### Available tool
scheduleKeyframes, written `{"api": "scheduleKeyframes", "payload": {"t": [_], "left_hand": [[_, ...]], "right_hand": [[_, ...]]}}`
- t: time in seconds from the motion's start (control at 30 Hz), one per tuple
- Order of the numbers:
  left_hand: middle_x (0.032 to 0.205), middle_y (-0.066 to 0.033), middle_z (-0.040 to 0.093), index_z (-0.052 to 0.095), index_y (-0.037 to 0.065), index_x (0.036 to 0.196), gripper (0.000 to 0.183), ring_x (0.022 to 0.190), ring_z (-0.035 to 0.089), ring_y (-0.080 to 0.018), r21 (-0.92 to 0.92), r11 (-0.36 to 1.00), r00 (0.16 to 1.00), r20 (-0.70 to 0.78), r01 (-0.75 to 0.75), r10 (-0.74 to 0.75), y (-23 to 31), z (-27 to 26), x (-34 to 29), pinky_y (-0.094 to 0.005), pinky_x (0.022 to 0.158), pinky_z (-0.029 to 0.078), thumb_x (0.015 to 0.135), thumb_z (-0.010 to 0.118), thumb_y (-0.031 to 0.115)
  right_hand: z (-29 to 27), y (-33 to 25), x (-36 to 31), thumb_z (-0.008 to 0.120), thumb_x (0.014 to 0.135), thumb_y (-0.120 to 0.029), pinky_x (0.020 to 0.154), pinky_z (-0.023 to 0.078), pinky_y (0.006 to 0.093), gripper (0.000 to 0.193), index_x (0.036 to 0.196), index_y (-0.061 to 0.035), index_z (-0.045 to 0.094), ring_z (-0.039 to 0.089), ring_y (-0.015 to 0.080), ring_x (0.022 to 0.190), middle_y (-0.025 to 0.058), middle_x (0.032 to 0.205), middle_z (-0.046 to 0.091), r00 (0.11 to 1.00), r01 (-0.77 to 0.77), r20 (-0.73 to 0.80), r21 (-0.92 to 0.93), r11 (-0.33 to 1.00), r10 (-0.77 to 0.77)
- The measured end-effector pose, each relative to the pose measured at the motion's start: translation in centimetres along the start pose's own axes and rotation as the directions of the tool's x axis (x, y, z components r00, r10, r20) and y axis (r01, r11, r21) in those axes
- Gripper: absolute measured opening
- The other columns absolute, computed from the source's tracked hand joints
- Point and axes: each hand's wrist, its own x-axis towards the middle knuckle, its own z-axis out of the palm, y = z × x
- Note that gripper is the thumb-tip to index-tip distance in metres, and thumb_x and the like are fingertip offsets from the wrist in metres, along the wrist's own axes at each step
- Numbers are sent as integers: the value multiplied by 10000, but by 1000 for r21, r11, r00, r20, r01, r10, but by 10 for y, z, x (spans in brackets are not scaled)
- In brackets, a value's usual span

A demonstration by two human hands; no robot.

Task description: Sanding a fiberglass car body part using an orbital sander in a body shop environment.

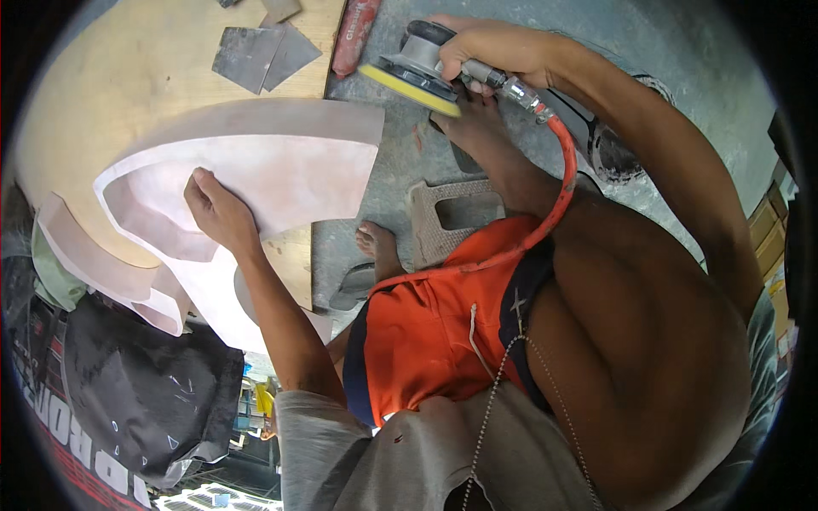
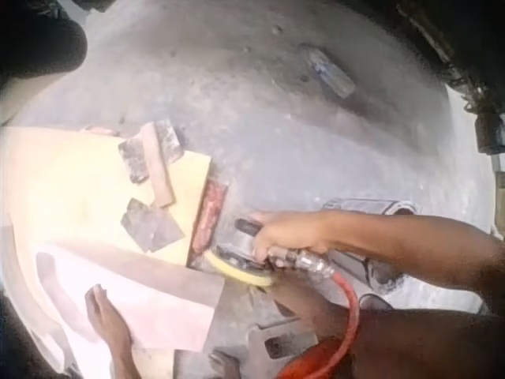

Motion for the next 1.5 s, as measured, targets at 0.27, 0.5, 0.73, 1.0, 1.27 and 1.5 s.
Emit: {"api": "scheduleKeyframes", "payload": {"t": [0.27,0.5,0.73,1.0,1.27,1.5], "left_hand": [[928,-150,701,701,-64,1019,544,886,615,-242,14,1000,999,36,3,-3,-3,-1,6,-347,861,473,1047,490,437],[828,-112,684,715,-46,943,502,793,582,-205,-4,1000,999,36,8,-8,-4,1,5,-343,788,465,1025,534,415],[734,-93,634,708,-18,890,498,725,546,-199,37,997,995,66,68,-71,-3,1,6,-358,726,452,1015,538,434],[719,-117,619,689,-31,864,500,705,525,-205,57,998,995,86,38,-43,-3,0,6,-363,708,439,1020,532,417],[662,-54,509,589,-28,755,523,680,436,-179,4,1000,996,82,15,-16,-2,3,6,-344,678,395,1027,524,414],[664,-38,493,572,-20,753,501,683,424,-168,39,998,995,86,43,-46,-4,3,8,-341,669,381,1031,512,392]], "right_hand": [[9,-2,11,640,791,-60,453,448,259,570,1329,-33,454,552,104,558,34,768,585,978,-150,166,137,979,127],[24,-25,19,657,793,-104,452,478,253,506,1286,-57,550,572,96,535,47,814,638,982,-148,113,-17,989,149],[37,-37,28,625,759,-78,455,453,295,249,1002,-24,610,565,143,546,63,747,608,968,-225,102,-55,973,230],[42,-58,8,643,715,-62,775,511,325,548,1247,49,576,635,253,908,188,1017,674,993,-99,-101,-462,881,58],[33,-55,3,618,732,-6,674,518,308,609,1330,4,508,625,195,834,149,1028,649,999,-40,5,-336,941,44],[32,-38,21,609,737,17,549,449,284,638,1360,-48,491,551,143,690,90,981,606,994,31,110,-164,986,-13]]}}
